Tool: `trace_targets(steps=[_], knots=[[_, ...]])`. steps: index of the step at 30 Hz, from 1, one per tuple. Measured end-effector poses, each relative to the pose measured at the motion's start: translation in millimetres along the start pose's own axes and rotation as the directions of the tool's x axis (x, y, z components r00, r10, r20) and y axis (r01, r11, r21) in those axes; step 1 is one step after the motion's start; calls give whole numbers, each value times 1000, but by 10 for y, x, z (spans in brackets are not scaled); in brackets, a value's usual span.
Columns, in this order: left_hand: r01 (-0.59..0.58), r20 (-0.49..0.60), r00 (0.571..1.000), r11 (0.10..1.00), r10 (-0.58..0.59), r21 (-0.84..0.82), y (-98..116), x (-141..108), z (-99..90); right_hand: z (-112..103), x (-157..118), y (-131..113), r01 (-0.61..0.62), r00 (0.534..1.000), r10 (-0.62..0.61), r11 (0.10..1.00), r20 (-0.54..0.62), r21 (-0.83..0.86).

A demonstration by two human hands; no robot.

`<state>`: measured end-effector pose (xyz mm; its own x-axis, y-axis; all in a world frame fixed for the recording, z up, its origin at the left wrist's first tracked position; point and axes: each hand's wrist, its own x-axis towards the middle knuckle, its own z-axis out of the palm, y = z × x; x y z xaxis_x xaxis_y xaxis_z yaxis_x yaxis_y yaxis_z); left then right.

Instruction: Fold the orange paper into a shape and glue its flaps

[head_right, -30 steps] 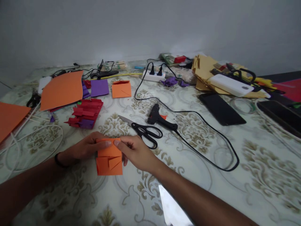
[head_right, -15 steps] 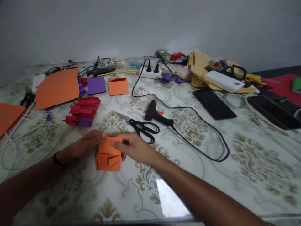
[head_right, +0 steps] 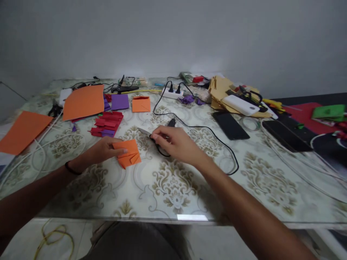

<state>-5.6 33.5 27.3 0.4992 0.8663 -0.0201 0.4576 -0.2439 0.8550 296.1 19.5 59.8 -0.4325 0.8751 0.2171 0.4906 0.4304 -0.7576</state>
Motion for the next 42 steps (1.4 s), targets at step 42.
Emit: trace_targets(steps=[42], knots=[[-510,404,823,833,399,215,48,-171,474,-350,-193,968,-304,930,155,833,-333,-462]])
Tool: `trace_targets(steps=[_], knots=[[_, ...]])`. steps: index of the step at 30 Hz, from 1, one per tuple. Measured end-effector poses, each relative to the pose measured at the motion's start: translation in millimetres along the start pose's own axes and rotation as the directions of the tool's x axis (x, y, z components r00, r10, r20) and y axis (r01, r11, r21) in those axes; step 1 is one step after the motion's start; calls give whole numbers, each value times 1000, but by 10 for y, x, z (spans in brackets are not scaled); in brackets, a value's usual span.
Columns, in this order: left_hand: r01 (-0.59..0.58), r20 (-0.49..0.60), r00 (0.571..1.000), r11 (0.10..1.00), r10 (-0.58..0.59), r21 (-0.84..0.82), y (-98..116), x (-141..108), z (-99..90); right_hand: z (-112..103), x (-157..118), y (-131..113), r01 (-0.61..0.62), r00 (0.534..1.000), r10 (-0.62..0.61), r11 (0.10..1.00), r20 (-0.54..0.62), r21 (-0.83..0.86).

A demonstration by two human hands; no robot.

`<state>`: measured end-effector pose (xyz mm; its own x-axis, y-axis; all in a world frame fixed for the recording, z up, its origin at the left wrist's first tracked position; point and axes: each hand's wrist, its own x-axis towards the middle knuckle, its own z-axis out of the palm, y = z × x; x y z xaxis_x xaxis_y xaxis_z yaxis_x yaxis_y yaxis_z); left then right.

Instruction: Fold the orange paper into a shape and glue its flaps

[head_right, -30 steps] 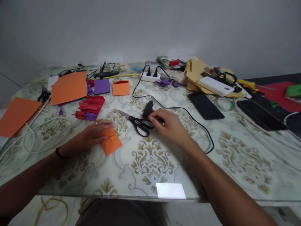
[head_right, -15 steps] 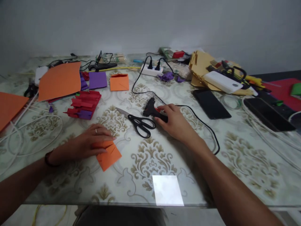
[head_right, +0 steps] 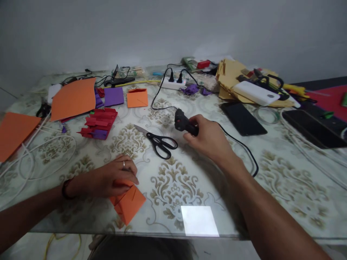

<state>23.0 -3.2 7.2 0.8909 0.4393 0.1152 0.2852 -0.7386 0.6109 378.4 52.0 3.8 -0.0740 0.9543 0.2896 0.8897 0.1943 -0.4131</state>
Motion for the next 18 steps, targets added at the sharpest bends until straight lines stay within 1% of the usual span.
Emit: trace_targets(steps=[2,4,6,7,8,10,12,13,15,16,18], knots=[[-15,54,998,1000,15,-2,32,59,-7,-50,-22,-23,-35,999,35,999,5,35],[-54,68,996,998,55,-22,21,142,20,-75,-50,-56,-81,997,81,994,-6,70],[-62,0,998,996,62,-66,-36,238,66,-87,-85,-102,-101,995,101,986,6,129],[-11,-55,998,998,7,-68,-75,282,86,-92,-106,-131,-93,996,91,982,21,164],[21,-109,994,997,-29,-69,-118,319,101,-99,-129,-166,-65,998,60,977,33,203],[102,-220,968,991,-118,-80,-194,364,109,-117,-184,-247,11,1000,-16,957,16,290],[174,-278,939,976,-204,-129,-241,369,95,-141,-243,-335,57,996,-78,926,42,372],[201,-289,926,965,-243,-168,-252,362,84,-153,-271,-377,72,991,-109,917,72,392],[284,-246,898,908,-365,-308,-259,342,60,-179,-315,-445,126,972,-197,896,125,426],[294,-244,885,883,-396,-366,-260,334,49,-190,-330,-471,160,956,-250,882,153,442],[328,-222,869,852,-441,-408,-267,324,31,-205,-345,-509,231,906,-373,830,197,507]])
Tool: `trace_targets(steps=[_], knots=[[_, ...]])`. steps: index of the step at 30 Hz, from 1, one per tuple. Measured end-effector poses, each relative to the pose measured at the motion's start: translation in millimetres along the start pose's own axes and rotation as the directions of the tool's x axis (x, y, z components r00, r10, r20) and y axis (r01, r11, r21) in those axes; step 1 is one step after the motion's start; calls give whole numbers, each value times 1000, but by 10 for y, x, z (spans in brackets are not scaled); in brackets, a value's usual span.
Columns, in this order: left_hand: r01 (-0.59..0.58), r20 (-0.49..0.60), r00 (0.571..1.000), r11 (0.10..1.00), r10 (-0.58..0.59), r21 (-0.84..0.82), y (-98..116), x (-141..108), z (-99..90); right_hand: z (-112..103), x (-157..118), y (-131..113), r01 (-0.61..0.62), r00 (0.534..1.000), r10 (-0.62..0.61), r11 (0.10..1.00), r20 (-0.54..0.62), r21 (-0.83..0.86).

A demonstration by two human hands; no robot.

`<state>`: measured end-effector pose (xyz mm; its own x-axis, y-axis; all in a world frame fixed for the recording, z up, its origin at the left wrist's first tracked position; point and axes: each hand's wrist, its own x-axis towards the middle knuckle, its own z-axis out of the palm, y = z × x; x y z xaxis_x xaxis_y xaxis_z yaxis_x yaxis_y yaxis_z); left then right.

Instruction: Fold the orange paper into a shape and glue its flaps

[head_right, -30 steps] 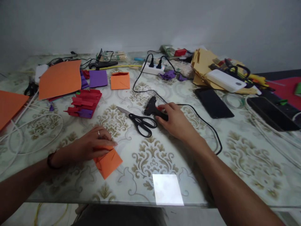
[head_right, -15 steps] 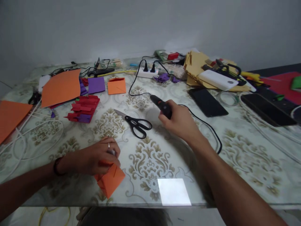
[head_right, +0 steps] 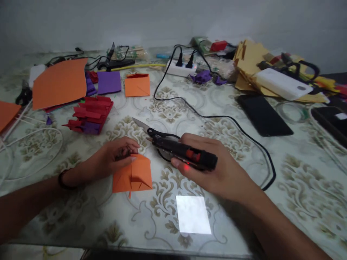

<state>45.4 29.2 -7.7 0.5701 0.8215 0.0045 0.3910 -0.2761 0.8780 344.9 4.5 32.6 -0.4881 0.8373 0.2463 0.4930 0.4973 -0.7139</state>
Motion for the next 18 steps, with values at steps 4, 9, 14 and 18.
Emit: trace_targets(steps=[4,9,14,18], knots=[[36,18,999,999,-36,-15,-19,14,-35,42,15,-40,109,976,-128,987,175,115],[16,100,995,1000,-16,5,-18,15,-74,164,5,-78,108,964,-121,992,236,65],[-48,167,985,995,34,84,1,19,-110,256,-12,-90,129,959,-126,992,254,5],[-111,154,984,989,95,98,-13,29,-106,317,-14,-69,154,961,-137,987,241,-51]])
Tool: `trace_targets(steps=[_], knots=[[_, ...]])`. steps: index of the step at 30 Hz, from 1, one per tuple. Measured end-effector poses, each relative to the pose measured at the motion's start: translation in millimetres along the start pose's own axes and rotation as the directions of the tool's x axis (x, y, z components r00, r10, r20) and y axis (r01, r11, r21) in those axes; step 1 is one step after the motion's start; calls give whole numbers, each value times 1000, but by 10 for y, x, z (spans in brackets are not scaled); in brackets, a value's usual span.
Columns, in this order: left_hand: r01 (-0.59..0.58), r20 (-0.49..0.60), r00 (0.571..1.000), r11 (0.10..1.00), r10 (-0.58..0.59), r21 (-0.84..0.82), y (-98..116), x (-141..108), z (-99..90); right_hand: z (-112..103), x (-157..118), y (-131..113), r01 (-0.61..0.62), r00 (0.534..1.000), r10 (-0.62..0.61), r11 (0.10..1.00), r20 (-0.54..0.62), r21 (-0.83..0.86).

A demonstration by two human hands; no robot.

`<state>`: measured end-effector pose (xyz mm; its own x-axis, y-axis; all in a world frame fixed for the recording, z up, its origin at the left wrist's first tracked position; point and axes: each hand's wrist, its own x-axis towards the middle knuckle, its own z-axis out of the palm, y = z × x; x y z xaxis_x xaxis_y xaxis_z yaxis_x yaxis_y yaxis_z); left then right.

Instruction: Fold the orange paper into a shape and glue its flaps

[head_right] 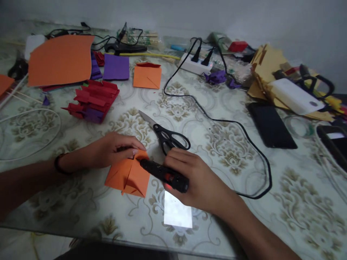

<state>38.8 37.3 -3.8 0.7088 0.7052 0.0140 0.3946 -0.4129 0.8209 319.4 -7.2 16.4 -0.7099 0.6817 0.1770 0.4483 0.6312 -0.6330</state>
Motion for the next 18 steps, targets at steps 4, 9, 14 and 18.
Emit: trace_targets(steps=[4,9,14,18], knots=[[7,-21,1000,1000,-7,23,-9,1,12,36,20,-1,16,1000,-16,999,-1,-33],[21,-31,999,999,-20,42,-7,1,13,53,40,-1,23,1000,-23,999,1,-39],[16,-30,999,999,-14,46,-21,3,18,75,44,20,32,999,-31,998,8,-51],[12,-31,999,999,-11,36,-7,5,12,85,38,28,34,999,-34,998,4,-57]])
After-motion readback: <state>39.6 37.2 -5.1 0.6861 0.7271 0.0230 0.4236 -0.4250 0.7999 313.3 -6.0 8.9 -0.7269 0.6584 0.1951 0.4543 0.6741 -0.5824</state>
